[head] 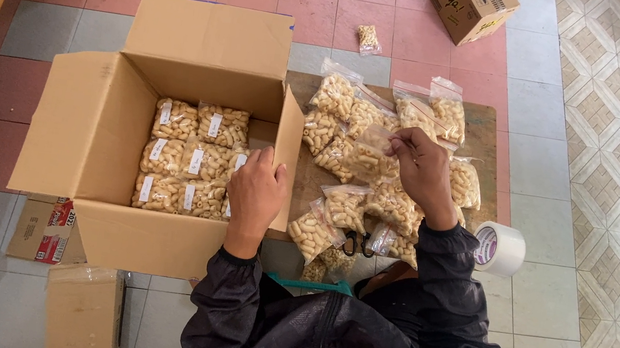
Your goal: Packing small plastic bags of nuts into a cardboard box while inspecting the seals.
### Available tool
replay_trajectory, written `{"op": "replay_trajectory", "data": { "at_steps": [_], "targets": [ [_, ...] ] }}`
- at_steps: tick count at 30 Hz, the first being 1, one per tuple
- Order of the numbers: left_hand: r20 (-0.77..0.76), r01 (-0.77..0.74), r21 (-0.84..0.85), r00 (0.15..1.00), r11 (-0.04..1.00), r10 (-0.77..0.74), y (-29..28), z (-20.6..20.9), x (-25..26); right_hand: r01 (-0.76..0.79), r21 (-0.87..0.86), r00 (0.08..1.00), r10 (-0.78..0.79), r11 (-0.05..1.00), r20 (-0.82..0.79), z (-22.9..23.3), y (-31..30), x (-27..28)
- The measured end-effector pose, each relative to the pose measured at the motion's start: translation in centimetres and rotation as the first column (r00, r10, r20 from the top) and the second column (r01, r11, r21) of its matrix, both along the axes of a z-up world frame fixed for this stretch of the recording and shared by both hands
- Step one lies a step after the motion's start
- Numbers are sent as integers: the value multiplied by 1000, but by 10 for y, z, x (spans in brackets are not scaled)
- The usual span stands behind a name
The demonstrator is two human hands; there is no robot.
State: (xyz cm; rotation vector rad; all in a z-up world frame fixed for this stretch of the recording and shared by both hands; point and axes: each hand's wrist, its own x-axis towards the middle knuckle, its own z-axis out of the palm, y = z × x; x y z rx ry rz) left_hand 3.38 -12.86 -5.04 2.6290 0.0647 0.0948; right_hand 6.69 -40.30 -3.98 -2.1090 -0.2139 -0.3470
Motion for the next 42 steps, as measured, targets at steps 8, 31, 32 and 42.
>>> {"op": "replay_trajectory", "data": {
  "at_steps": [8,31,32,42],
  "targets": [
    [268,91,-62,961,994,-71,-15,41,-8,-48,192,999,45,980,22,39,14,-21],
    [209,205,-907,977,369,-31,-53,59,-10,217,632,963,-269,744,-15,38,94,-47],
    [226,210,-905,974,369,1,-54,57,-10,215,630,960,-281,746,6,36,97,-47],
    [300,217,-840,949,497,92,-58,49,-17,179,642,967,-253,746,24,49,102,-54]
  ]
}}
